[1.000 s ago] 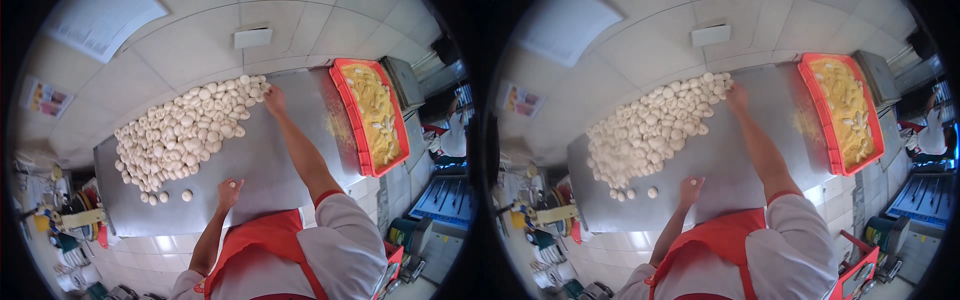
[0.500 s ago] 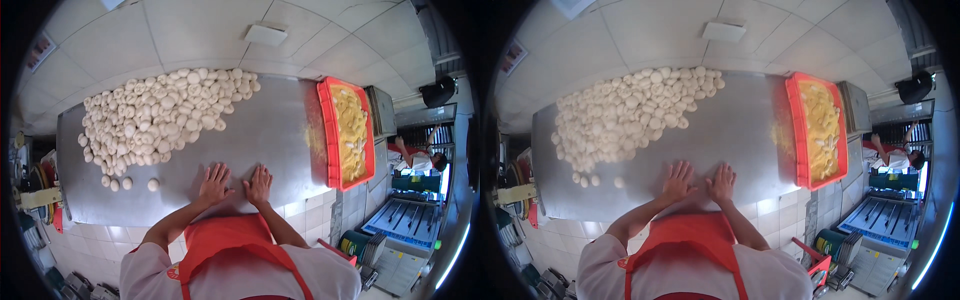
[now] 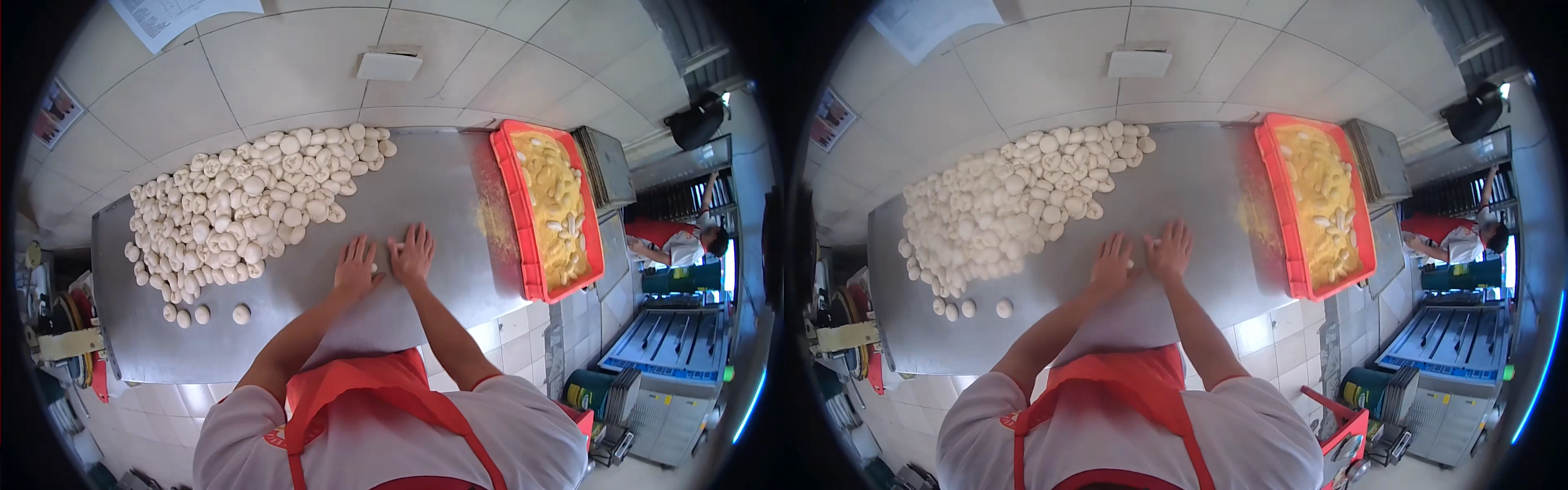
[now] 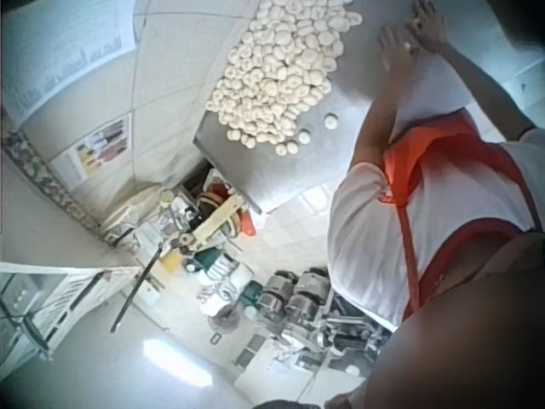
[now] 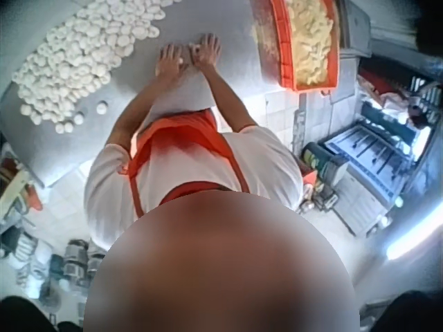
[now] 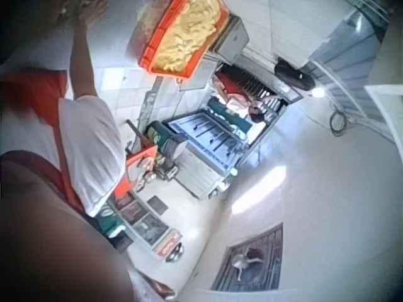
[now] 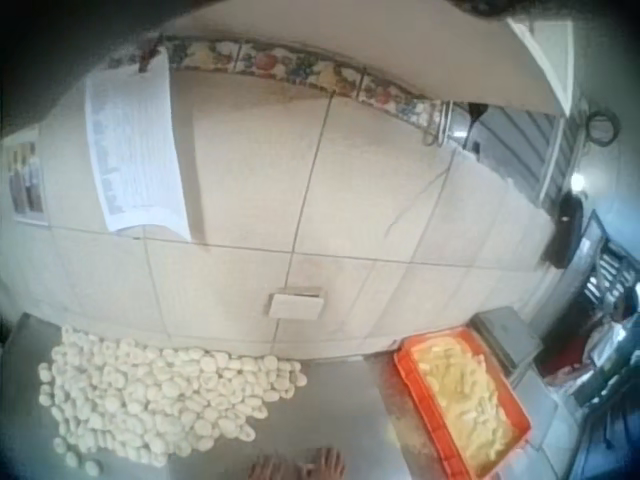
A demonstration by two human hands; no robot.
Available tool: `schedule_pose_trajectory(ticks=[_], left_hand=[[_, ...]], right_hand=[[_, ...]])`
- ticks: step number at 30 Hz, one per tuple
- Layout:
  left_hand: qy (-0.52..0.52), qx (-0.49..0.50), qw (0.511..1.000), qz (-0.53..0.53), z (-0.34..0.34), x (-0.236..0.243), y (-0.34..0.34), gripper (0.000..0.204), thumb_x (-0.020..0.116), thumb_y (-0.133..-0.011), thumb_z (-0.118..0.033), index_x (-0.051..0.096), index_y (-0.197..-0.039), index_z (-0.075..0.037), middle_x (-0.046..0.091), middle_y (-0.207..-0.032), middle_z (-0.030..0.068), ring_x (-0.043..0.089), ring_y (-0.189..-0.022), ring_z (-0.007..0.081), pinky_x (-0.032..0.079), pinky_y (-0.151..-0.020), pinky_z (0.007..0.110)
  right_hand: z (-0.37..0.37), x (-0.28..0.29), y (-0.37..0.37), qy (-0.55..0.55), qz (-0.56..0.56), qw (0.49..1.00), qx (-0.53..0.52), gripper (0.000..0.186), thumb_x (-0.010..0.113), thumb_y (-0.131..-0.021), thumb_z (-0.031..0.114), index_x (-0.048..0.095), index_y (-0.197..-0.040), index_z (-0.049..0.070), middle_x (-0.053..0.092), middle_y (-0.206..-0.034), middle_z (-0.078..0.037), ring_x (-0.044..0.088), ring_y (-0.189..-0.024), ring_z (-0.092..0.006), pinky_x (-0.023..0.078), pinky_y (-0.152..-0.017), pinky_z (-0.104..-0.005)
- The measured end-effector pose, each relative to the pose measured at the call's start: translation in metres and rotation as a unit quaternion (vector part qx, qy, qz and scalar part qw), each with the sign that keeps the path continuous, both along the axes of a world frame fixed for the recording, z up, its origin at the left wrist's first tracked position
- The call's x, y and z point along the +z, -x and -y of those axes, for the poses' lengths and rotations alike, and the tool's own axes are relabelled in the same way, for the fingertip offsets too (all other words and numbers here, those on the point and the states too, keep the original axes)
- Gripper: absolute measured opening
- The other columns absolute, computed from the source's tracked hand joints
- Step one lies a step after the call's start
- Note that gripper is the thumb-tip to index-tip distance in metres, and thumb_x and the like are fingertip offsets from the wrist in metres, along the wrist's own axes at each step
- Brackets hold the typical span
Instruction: The person operates a dough divider and rounder machine to portion dough, carries a tray of dough balls to a work table, and then rolls individual dough balls on the metal surface by hand.
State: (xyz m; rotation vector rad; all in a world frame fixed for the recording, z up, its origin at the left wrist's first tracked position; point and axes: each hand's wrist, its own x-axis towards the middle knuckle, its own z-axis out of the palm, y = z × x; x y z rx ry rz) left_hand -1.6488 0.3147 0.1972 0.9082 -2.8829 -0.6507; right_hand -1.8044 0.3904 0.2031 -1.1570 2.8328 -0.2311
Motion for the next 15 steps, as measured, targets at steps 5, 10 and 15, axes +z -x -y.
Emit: schedule_pose_trajectory(ticks=[5, 10, 15], left_hand=[[-0.373, 0.026, 0.922, -0.105, -0.057, 0.007, -0.005, 0.052, 0.068, -0.088, -0.025, 0.052, -0.131, -0.001, 0.058, -0.122, 0.0223, 0.056, -0.112, 0.0377, 0.045, -0.096, 0.046], [-0.137, -0.126, 0.935, -0.302, 0.012, 0.063, 0.110, 0.040, 0.062, -0.091, -0.020, 0.055, -0.126, -0.002, 0.061, -0.114, 0.0217, 0.059, -0.105, 0.0375, 0.046, -0.092, 0.048], [0.200, -0.001, 0.975, -0.100, 0.198, 0.037, 0.162, 0.041, 0.059, -0.085, -0.004, 0.062, -0.125, -0.016, 0.060, -0.124, 0.0085, 0.052, -0.120, 0.0297, 0.045, -0.097, 0.042]], right_hand=[[-0.098, -0.008, -0.034, 0.315, 0.529, 0.754, -0.230, 0.055, 0.046, -0.097, 0.053, 0.054, -0.127, 0.007, 0.059, -0.126, -0.013, 0.055, -0.117, -0.0319, 0.045, -0.101, -0.0436], [-0.149, 0.042, 0.091, 0.646, 0.750, -0.009, -0.142, 0.090, 0.046, -0.088, 0.074, 0.042, -0.141, 0.001, 0.055, -0.132, -0.018, 0.052, -0.123, -0.0380, 0.044, -0.104, -0.0522], [-0.116, 0.139, 0.193, 0.776, 0.501, 0.324, -0.204, 0.075, 0.066, -0.090, 0.045, 0.035, -0.147, 0.006, 0.052, -0.135, -0.019, 0.048, -0.130, -0.0347, 0.036, -0.113, -0.0490]])
